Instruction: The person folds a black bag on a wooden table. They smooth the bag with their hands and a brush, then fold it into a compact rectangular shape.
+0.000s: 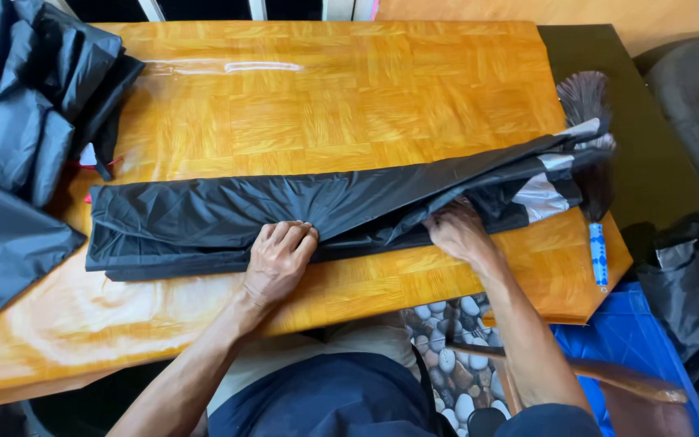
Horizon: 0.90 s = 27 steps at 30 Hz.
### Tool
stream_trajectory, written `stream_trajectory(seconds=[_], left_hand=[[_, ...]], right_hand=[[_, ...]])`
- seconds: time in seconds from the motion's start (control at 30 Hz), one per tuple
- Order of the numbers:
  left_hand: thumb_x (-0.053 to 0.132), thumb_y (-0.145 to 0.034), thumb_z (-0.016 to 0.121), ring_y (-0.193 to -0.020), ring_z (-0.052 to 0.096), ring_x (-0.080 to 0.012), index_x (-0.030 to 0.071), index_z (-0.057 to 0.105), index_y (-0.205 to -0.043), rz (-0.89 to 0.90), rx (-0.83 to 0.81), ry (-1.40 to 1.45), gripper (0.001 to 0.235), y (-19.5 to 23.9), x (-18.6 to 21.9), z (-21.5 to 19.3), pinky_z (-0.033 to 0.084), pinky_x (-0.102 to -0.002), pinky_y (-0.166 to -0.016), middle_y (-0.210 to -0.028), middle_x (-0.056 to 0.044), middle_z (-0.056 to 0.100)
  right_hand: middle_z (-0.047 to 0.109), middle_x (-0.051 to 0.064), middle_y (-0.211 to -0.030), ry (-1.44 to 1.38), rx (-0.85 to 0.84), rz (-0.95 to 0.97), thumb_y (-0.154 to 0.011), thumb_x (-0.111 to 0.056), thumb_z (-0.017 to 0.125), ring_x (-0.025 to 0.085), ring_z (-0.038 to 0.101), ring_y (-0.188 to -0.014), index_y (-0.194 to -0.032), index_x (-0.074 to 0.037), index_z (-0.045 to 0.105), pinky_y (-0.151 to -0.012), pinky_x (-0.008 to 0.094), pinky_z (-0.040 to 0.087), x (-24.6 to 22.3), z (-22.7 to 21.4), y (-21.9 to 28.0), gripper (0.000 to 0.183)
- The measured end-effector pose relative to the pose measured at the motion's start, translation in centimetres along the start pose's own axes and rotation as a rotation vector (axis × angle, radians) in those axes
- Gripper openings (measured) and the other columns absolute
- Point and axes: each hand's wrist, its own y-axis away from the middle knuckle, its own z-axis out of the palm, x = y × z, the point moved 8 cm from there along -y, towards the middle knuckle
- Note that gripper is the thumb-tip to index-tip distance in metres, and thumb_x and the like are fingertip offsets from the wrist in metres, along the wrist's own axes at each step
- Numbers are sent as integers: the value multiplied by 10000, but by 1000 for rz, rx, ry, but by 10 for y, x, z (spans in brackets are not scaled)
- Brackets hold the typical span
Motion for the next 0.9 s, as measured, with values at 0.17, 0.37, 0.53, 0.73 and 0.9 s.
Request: stream_trajectory(seconds=[0.17,0.37,0.53,0.73,0.9], left_hand=[[175,-1110,404,-896,684,-285,50,674,-935,0,-33,11,345,7,-2,9,520,-352,-732,-878,-114,630],[186,-1100,401,-923,676,-282,65,670,-955,3,-35,-6,328,12,-4,14,509,-346,-746,-900,-107,628],[159,-1089,424,-912,677,-285,55,665,-957,-10,-18,-24,294,2,-2,6,505,-346,-738,-890,-111,620],[116,-1060,487,-917,684,-289,51,670,-944,-26,-3,-38,227,-2,2,2,519,-352,-745,-887,-120,630],[101,-1085,439,-936,681,-315,28,665,-943,-3,-14,-38,276,-9,5,-3,527,-365,-755,-906,-145,620]], right_hand=[[758,209,-979,9,578,-113,-1046,-450,527,373,670,-1168,-990,-28,791,-1066,457,477,98,-4,-10,501],[659,312,-1086,-314,878,122,-972,-215,574,443,618,-1194,-1178,70,621,-1024,486,509,128,-14,36,355],[568,404,-1181,-602,1133,283,-905,-3,616,506,572,-1218,-1348,158,468,-986,512,537,125,-34,80,494],[422,188,-1261,-324,1305,111,-648,56,918,382,500,-1196,-1402,3,466,-947,434,499,55,-74,145,881],[452,292,-1494,270,1125,-367,-818,29,714,521,363,-1390,-1441,-162,645,-1093,687,196,-19,-86,117,655]])
